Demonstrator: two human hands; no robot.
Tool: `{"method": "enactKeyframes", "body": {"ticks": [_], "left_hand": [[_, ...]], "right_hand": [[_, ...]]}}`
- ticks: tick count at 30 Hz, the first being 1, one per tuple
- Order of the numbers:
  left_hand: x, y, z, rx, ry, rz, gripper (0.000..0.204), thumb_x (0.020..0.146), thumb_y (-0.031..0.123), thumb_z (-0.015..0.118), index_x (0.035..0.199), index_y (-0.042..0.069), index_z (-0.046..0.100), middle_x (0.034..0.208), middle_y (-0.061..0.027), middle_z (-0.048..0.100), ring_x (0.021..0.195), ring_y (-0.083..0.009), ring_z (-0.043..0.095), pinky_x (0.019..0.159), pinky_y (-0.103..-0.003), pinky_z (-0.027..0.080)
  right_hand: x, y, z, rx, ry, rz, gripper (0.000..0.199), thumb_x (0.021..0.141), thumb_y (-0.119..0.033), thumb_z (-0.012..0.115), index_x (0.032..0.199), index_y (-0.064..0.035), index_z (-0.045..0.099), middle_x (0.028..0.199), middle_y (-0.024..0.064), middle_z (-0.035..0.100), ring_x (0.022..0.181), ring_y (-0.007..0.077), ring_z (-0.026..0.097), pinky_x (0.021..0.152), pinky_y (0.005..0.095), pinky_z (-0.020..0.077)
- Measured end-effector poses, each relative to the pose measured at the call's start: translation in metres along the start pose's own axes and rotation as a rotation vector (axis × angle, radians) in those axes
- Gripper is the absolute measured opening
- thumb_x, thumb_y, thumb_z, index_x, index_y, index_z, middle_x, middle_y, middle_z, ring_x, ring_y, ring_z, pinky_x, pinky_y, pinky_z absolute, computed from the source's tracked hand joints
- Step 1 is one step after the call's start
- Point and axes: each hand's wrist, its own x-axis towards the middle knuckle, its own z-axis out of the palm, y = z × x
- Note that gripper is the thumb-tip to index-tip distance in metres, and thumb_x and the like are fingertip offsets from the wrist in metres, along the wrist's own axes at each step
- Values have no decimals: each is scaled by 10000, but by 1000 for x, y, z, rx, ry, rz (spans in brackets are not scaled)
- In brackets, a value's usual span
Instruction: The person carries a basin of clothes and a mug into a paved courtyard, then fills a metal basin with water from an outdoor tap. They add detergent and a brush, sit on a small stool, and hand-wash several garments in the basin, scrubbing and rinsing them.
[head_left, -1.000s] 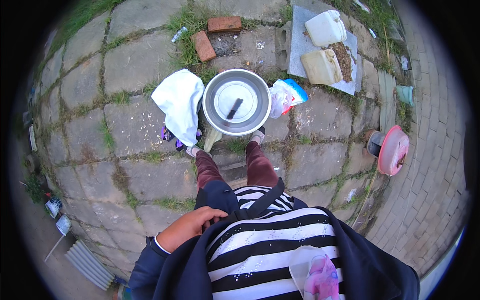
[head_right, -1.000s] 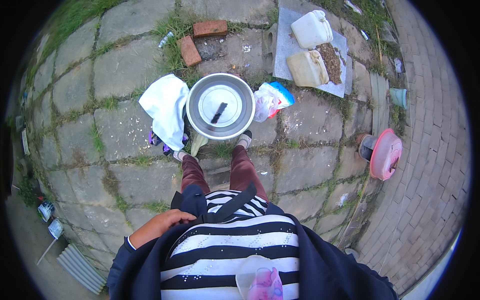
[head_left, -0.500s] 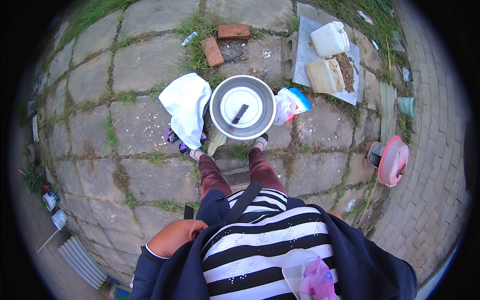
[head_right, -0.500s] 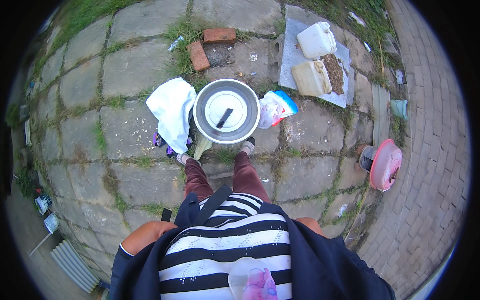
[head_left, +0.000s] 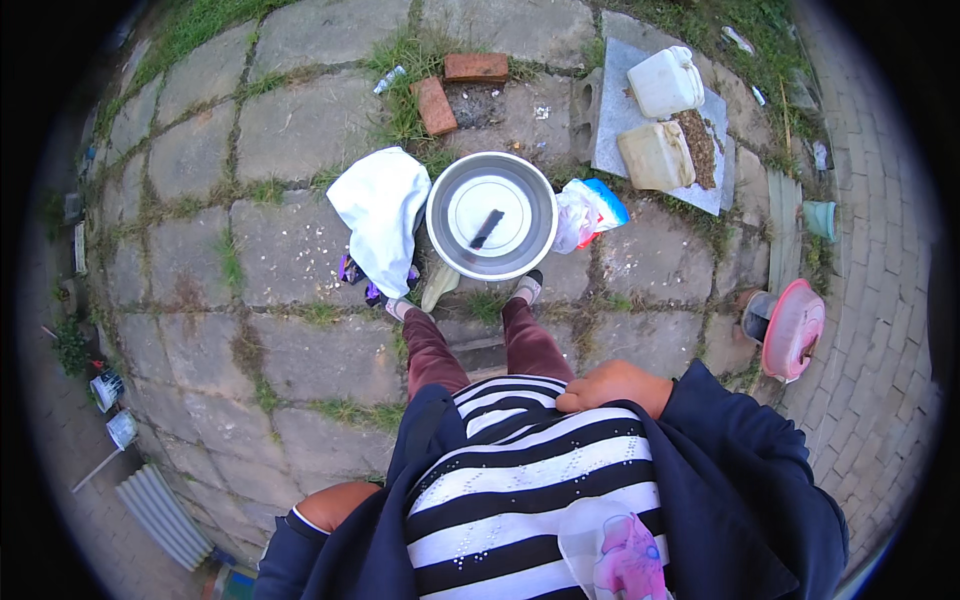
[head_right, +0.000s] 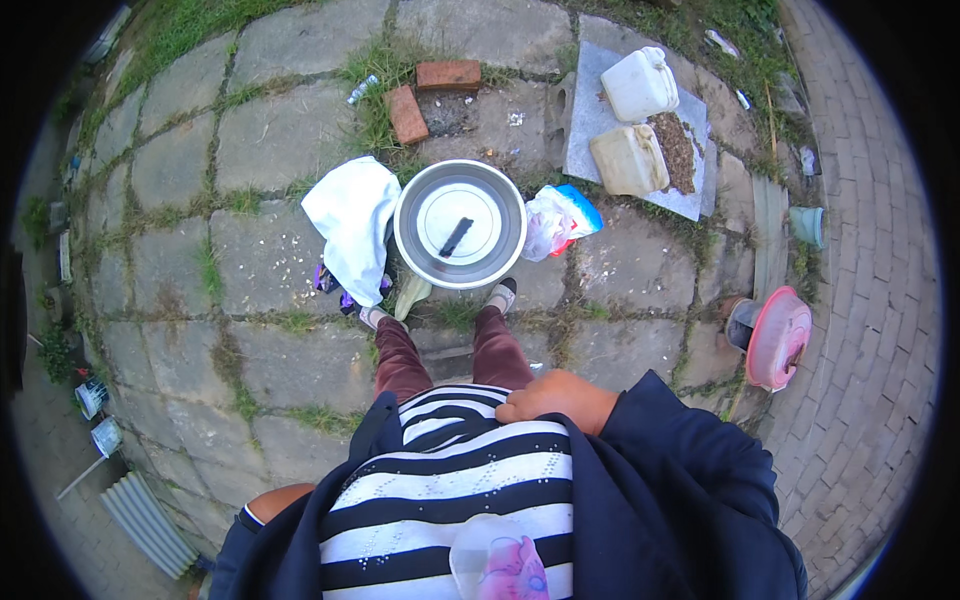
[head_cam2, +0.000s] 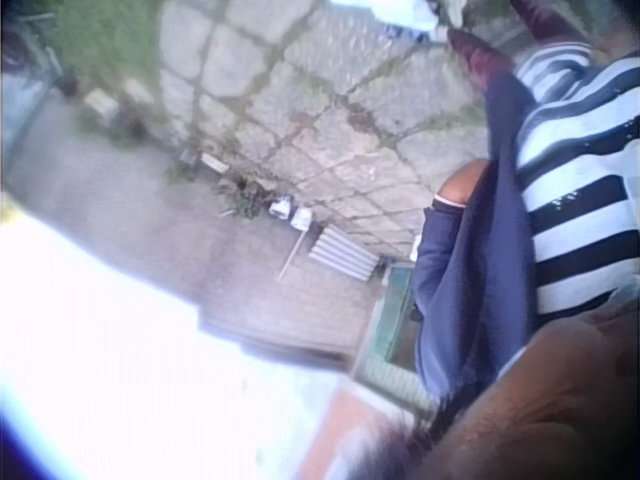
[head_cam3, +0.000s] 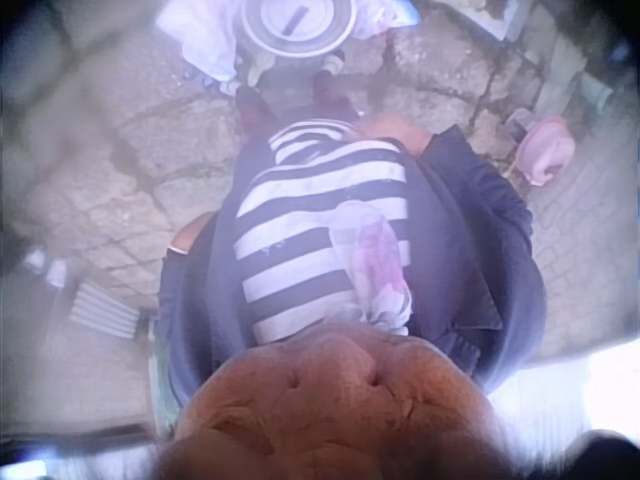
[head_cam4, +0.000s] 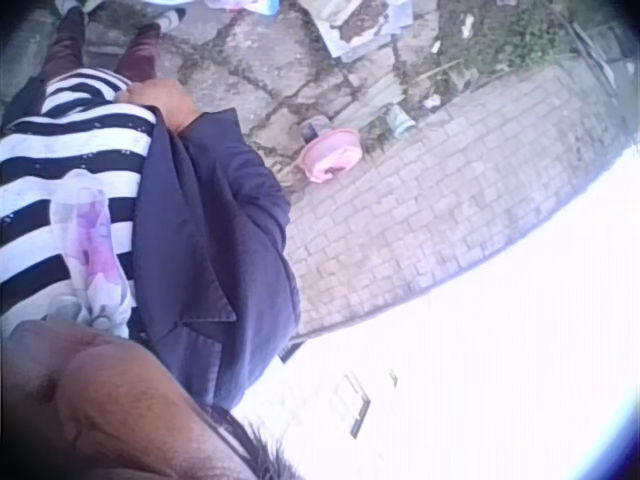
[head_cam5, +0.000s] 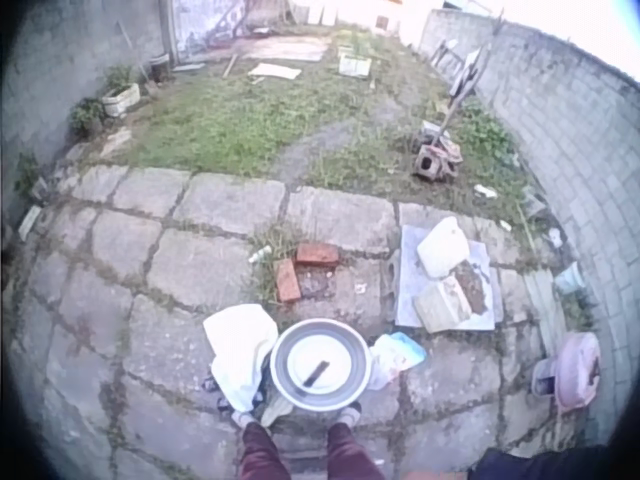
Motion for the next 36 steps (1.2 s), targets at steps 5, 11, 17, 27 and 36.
{"method": "enactKeyframes", "body": {"ticks": [5,11,17,27,36], "left_hand": [[12,-2,-28,-128,-77,-110,250,807,172,635,1009,23,649,888,-77,684,833,-158,633,762,-289,481],[80,-28,-117,-454,604,-253,151,884,168,615,907,21,639,832,-31,659,745,-79,586,691,-235,465],[216,-94,-160,-649,1083,52,181,930,120,531,1091,52,581,878,-26,642,764,-59,547,688,-205,441],[328,-218,-194,-772,1241,115,184,937,76,489,1099,50,573,889,-24,641,775,-77,553,735,-223,450],[401,-299,-217,-780,1263,260,229,933,67,492,1155,37,538,961,-42,622,888,-99,566,822,-249,449]], "right_hand": [[-5,9,-31,385,-258,155,243,832,-284,589,976,-89,600,773,96,611,707,287,606,643,367,468],[38,74,-52,743,212,227,286,913,-331,562,877,-47,571,707,33,565,667,119,528,612,322,434],[179,115,-34,619,566,181,251,916,-258,517,832,-23,547,707,135,556,652,277,551,611,382,429],[243,239,49,586,550,171,150,894,-169,530,884,-27,575,773,136,581,718,293,566,656,368,441],[242,400,79,812,1321,123,183,979,-150,440,959,-31,577,777,8,532,676,73,480,639,208,403]]}}
